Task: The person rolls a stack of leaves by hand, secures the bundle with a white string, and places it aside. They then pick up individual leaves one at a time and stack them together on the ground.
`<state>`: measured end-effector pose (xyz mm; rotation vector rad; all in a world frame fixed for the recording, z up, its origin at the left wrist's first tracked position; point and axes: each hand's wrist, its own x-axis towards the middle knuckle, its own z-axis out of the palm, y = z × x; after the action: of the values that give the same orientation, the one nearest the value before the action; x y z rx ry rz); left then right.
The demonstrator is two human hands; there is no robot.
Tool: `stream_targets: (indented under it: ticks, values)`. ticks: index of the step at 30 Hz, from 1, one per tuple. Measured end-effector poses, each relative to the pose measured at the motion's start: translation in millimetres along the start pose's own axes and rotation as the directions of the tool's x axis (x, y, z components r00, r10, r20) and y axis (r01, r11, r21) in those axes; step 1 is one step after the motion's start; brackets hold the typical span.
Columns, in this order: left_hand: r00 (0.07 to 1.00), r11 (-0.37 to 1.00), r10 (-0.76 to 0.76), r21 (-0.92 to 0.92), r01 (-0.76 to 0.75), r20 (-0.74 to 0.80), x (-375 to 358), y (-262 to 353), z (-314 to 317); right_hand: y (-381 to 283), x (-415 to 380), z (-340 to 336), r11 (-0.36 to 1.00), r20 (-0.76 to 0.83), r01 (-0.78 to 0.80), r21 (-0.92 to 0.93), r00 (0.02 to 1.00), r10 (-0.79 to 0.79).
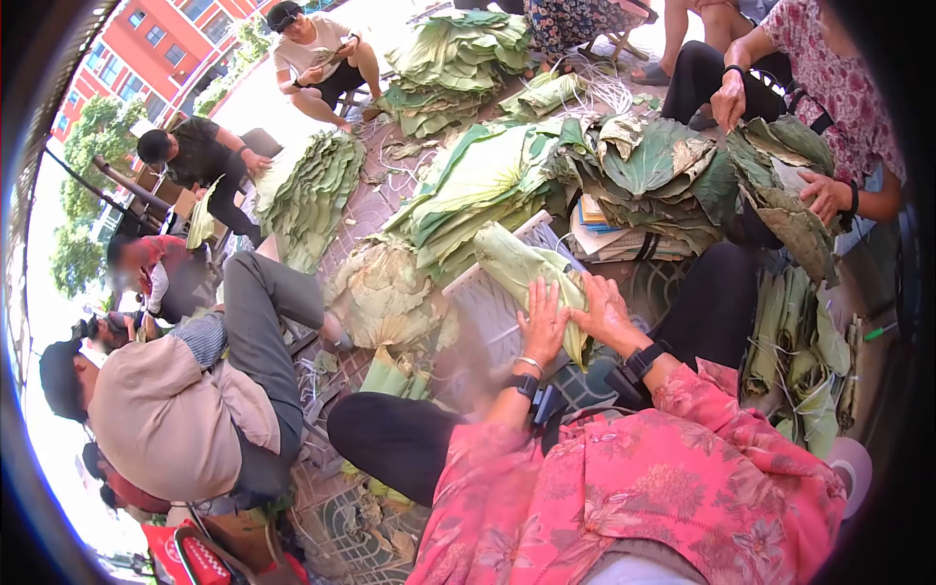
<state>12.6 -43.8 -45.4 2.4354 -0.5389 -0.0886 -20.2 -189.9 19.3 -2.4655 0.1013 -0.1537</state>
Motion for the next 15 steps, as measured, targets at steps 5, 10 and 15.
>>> stream_targets:
  ticks: [5,10,15]
  values:
    - [0.958,0.978,0.076,-0.165,-0.125,-0.275,-3.4,0.4,-0.5,4.6,11.4,8.9,0.989,0.044,-0.095,0.115,0.995,0.091]
    - [0.944,0.991,0.067,-0.086,-0.1,-0.322,-5.5,10.3,-6.5,7.5,12.8,13.5,0.95,0.047,-0.17,0.262,0.985,0.163]
    - [0.987,0.98,-0.137,0.137,0.148,-0.086,-12.3,24.2,-28.7,5.9,0.5,33.8,0.946,0.05,-0.117,0.302,0.993,0.107]
